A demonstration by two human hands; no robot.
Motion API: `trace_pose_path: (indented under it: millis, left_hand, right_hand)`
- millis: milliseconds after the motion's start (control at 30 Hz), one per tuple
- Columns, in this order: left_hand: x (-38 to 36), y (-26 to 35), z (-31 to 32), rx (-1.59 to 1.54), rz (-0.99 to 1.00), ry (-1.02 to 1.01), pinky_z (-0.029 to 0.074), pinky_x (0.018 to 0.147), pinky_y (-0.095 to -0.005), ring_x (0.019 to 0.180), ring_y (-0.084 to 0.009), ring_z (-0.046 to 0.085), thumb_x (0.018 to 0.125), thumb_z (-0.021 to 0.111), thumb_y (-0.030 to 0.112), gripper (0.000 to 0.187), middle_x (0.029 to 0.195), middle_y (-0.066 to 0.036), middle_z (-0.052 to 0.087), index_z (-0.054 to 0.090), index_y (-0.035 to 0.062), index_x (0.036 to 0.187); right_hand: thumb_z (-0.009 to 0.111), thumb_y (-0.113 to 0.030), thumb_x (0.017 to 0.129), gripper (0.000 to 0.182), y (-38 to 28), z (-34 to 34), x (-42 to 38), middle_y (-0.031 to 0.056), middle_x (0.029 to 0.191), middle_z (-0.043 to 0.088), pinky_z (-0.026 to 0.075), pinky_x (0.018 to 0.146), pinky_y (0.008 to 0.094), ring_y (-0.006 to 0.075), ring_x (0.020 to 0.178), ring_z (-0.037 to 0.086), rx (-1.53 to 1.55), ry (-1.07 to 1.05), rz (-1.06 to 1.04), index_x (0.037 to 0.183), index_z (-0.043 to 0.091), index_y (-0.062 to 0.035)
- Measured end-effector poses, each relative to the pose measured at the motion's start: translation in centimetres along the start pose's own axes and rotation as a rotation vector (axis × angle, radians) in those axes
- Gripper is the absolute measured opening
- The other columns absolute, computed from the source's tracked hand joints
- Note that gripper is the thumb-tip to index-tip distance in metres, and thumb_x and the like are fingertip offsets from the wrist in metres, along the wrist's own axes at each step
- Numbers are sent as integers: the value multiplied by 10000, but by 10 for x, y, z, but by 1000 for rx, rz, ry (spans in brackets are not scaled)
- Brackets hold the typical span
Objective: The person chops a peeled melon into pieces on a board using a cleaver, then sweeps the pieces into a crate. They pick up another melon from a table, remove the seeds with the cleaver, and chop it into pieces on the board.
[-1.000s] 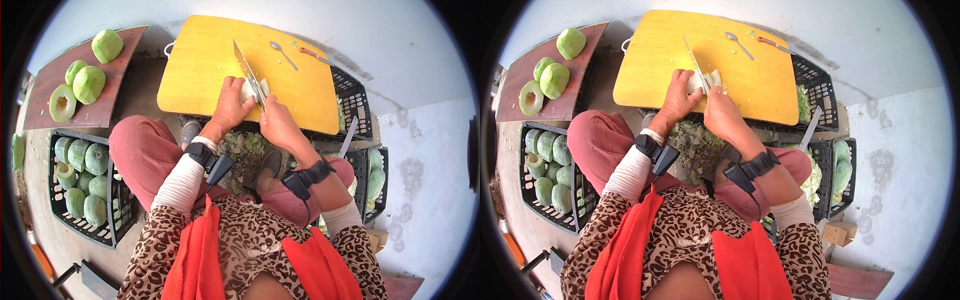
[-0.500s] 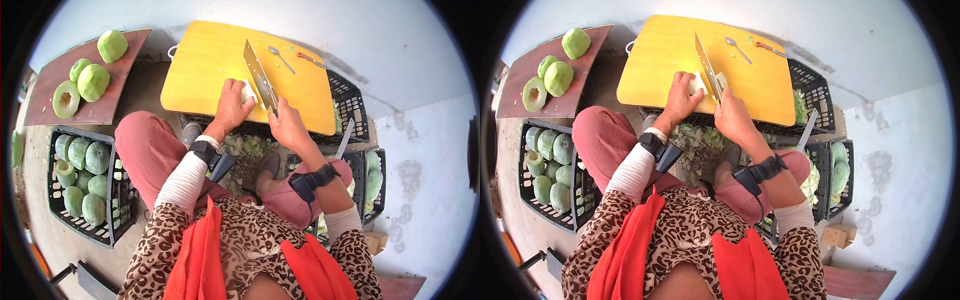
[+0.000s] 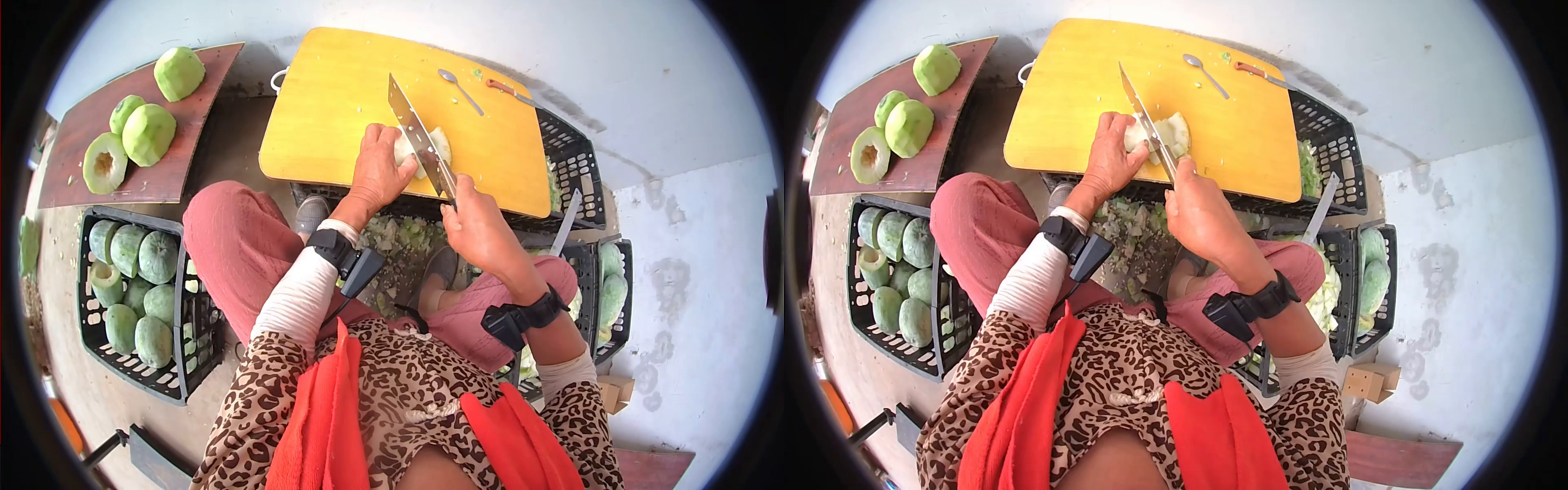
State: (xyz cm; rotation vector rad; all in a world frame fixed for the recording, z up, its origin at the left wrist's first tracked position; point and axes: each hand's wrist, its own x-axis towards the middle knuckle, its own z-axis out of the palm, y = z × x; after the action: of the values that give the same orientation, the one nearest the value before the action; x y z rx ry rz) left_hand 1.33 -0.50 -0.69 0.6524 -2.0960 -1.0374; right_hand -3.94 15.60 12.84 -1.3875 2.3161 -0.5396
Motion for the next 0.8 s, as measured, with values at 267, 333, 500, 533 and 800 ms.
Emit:
trace_pose_path:
  millis: [267,333,500,533,800]
  left_hand:
    - [0,3,-1,38,-1,-4,443,910,-451,1047,-416,500,739,651,161,431,1109,-225,487,529,-42,1098]
    - [0,1,0,23,-19,-20,439,923,-453,1063,-418,494,737,650,160,438,1123,-232,486,534,-51,1103]
    - [6,0,-5,-40,-88,-30,451,908,-446,1033,-420,511,743,647,163,432,1114,-242,488,538,-71,1089]
    - [7,0,-6,-37,-87,-28,453,905,-443,1030,-419,513,744,647,166,432,1111,-242,488,538,-75,1086]
    - [7,0,-6,-46,-107,-9,459,895,-434,1018,-417,527,749,649,177,420,1097,-243,495,541,-92,1053]
  right_hand:
    - [517,-47,864,218,-5,22,27,330,718,568,466,644,518,506,720,586,-81,-5,31,959,384,96]
    - [515,-45,864,217,-4,30,39,335,728,575,473,654,526,505,728,592,-104,11,33,959,390,104]
    - [518,-44,865,218,5,48,67,347,759,590,480,672,535,502,756,602,-119,62,45,961,409,118]
    - [517,-45,866,216,7,49,69,348,762,590,481,672,535,501,762,604,-115,72,40,959,413,121]
    - [528,-48,857,240,16,44,81,352,788,599,489,672,524,493,787,614,-158,51,-47,972,431,139]
